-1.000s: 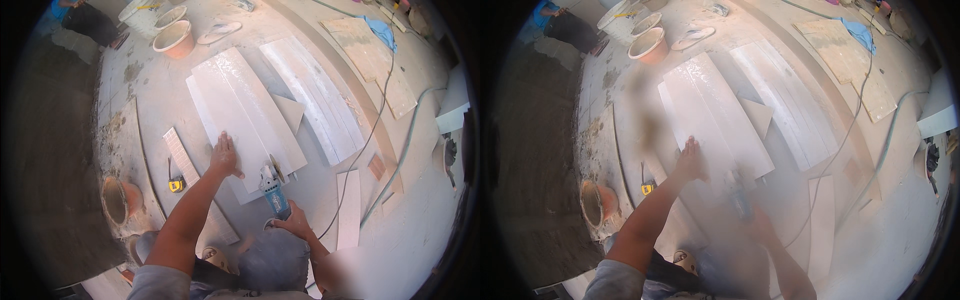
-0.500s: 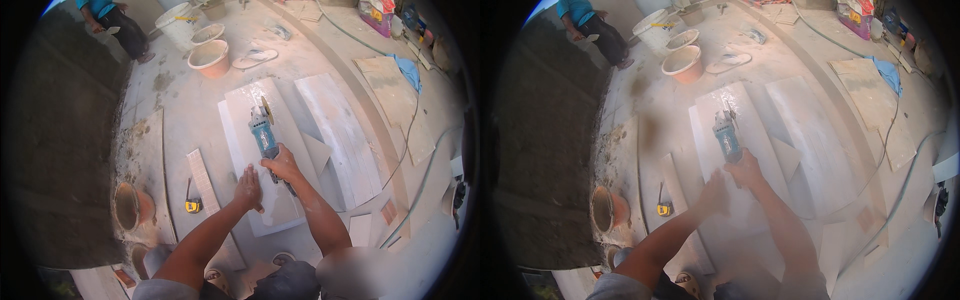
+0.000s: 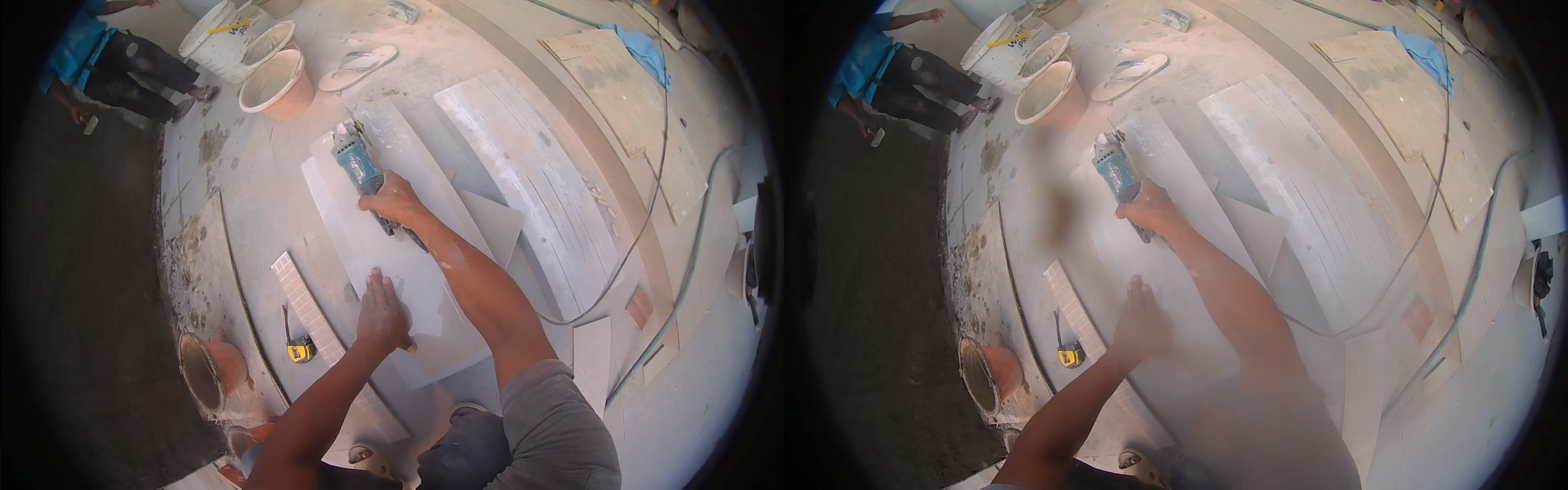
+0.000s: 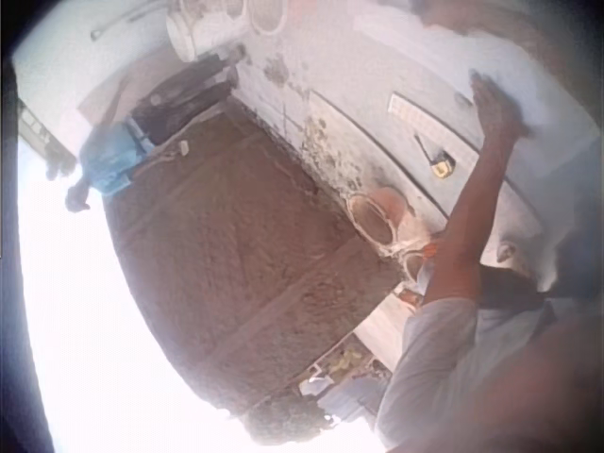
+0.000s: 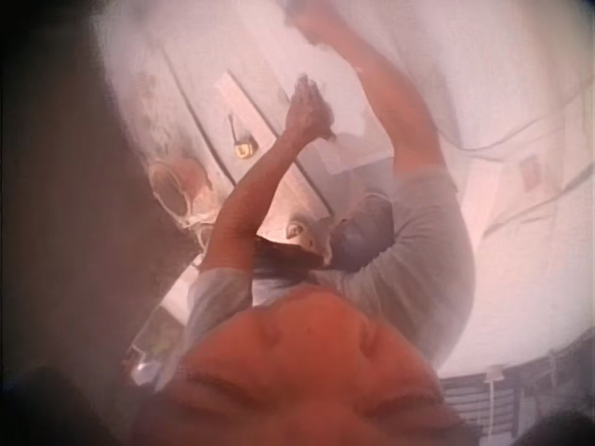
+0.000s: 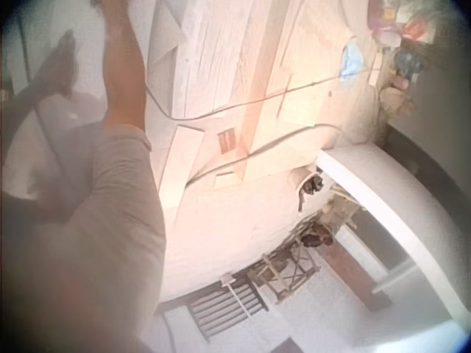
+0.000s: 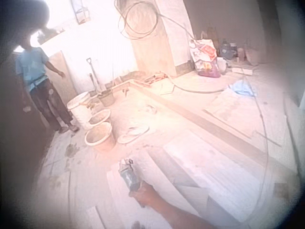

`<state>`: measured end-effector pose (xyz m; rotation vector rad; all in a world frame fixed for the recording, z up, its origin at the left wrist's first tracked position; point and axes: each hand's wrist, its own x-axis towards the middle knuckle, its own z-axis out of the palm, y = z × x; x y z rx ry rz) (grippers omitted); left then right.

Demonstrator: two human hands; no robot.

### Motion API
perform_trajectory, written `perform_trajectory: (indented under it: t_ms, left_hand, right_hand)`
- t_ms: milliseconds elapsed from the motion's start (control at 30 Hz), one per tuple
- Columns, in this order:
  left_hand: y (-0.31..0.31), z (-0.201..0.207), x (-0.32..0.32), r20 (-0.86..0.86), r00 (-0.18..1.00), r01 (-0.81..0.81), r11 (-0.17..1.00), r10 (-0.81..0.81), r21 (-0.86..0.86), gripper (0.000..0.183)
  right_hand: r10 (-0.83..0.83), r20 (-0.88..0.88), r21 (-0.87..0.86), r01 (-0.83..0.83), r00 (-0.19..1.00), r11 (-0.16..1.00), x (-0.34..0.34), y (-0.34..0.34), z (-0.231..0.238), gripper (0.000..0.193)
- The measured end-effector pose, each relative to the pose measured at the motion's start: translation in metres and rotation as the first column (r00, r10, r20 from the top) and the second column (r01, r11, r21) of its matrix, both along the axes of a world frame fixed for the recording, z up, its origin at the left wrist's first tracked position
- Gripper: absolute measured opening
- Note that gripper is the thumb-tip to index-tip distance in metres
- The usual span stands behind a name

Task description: The person uses a handheld power tool to cut a white rectangular tile on the floor. He then measures and marks the tile with a tape measure and marker before cutting it again.

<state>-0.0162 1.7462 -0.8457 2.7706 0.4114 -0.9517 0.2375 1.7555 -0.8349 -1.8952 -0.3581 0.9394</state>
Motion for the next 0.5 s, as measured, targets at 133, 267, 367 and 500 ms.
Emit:
perform_trajectory:
  t_ms: [133,267,367,500]
  left_hand:
    - [0.002,0.012,0.003,-0.022,0.999,-0.047,0.997,0.045,-0.064,0.163]
    - [0.003,0.019,0.004,-0.014,1.000,0.001,0.999,-0.001,-0.046,0.166]
    - [0.006,0.015,0.001,0.019,1.000,-0.014,0.998,0.015,-0.067,0.167]
    - [0.010,0.003,-0.003,-0.003,1.000,-0.031,0.993,0.031,-0.114,0.165]
  right_hand:
    - [0.019,0.051,0.064,-0.022,0.999,0.998,-0.028,-0.027,0.019,0.077]
    - [0.038,0.016,0.047,-0.039,0.999,0.998,-0.046,-0.071,0.063,0.076]
    - [0.113,-0.001,0.018,-0.113,0.994,0.993,-0.051,-0.102,0.113,0.074]
    - [0.179,-0.093,-0.085,-0.187,0.980,0.979,-0.042,-0.130,0.193,0.064]
